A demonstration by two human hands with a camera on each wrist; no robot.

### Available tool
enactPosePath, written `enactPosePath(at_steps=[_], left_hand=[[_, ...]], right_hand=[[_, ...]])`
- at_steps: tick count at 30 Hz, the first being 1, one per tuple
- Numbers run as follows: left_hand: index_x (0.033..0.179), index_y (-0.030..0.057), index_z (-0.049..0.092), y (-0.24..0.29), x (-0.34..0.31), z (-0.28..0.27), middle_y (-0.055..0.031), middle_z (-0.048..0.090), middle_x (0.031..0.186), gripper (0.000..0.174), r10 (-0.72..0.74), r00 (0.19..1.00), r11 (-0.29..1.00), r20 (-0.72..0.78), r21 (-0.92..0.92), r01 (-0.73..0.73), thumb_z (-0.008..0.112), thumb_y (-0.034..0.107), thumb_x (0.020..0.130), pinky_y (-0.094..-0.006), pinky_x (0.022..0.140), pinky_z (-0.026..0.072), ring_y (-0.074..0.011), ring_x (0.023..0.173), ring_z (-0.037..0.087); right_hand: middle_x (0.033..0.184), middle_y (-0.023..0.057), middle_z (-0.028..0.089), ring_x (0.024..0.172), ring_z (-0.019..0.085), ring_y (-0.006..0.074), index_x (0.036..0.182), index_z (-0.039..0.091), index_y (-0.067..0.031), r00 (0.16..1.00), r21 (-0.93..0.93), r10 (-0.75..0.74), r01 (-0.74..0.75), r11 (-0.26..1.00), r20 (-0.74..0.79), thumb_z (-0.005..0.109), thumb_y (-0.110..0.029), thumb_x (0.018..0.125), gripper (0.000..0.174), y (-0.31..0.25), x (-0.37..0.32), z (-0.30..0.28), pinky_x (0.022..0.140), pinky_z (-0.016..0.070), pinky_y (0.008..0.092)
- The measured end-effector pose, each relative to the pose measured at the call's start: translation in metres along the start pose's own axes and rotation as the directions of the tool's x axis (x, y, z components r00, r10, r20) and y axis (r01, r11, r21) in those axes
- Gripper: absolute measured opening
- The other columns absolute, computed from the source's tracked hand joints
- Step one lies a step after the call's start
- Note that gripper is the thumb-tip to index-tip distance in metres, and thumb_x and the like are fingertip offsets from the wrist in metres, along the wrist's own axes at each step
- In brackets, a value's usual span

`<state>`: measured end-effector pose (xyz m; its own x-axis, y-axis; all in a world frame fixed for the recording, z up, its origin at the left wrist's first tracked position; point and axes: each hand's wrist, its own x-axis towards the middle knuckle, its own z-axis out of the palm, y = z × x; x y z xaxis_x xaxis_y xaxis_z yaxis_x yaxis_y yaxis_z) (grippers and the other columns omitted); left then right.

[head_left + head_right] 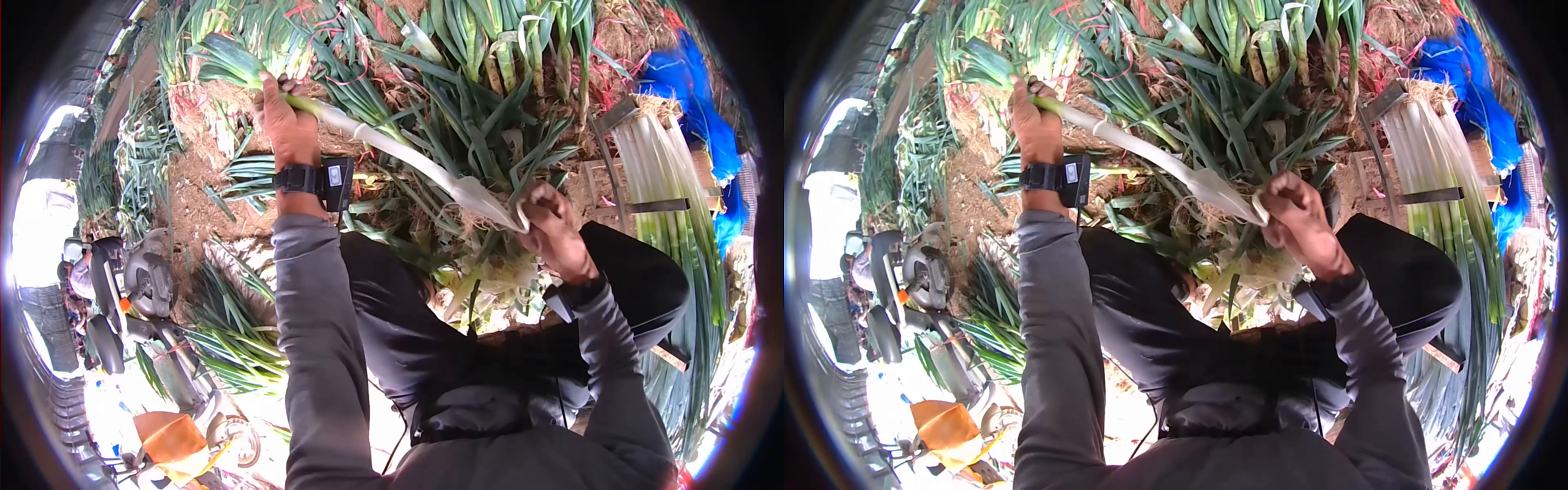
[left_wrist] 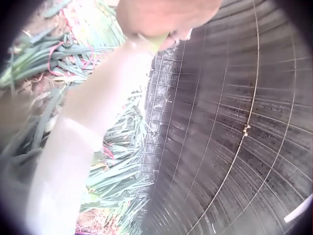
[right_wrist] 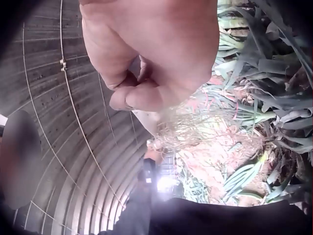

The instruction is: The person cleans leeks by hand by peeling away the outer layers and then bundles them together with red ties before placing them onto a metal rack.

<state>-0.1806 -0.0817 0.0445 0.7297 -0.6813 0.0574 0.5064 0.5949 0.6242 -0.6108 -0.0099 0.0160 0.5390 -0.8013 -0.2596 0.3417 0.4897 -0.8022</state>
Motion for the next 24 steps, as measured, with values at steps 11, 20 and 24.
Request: enactPosePath(at_steps=[11, 20, 24], left_hand=[[0.102, 0.0103, 0.058, 0.010, 0.008, -0.012, -0.0023, 0.059, 0.081, 0.026, 0.096, 0.994, 0.995, -0.057, 0.003, -0.096, 0.078, 0.022, 0.090, -0.0266, 0.056, 0.0463, -0.0130, 0.066, 0.054], [0.099, 0.0036, 0.047, 0.021, 0.011, -0.015, -0.0052, 0.048, 0.080, 0.028, -0.057, 0.991, 0.991, -0.118, -0.129, 0.042, 0.054, 0.030, 0.105, -0.0254, 0.057, 0.0488, -0.0148, 0.068, 0.051], [0.095, 0.0063, 0.048, 0.021, 0.022, -0.040, -0.0046, 0.052, 0.079, 0.023, -0.111, 0.986, 0.971, -0.123, -0.223, 0.082, 0.058, 0.025, 0.103, -0.0251, 0.060, 0.0500, -0.0148, 0.064, 0.051]], right_hand=[[0.110, 0.0121, 0.070, 0.067, 0.069, 0.0190, 0.126, 0.061, -0.0036, 0.987, -0.886, -0.132, 0.139, 0.442, 0.089, 0.069, -0.027, 0.095, 0.039, 0.029, 0.008, -0.037, 0.062, 0.0602, 0.0326], [0.127, 0.0101, 0.063, 0.080, 0.066, 0.0144, 0.151, 0.039, -0.0110, 0.845, -0.711, -0.355, 0.531, 0.461, 0.401, 0.082, -0.036, 0.085, 0.083, 0.031, 0.077, 0.032, 0.068, 0.0549, 0.0297], [0.139, 0.0096, 0.052, 0.106, 0.061, 0.0146, 0.154, 0.036, -0.0058, 0.856, -0.442, 0.225, 0.005, 0.897, 0.466, 0.070, -0.059, 0.085, 0.094, 0.039, 0.068, 0.019, 0.077, 0.0492, 0.0360]])
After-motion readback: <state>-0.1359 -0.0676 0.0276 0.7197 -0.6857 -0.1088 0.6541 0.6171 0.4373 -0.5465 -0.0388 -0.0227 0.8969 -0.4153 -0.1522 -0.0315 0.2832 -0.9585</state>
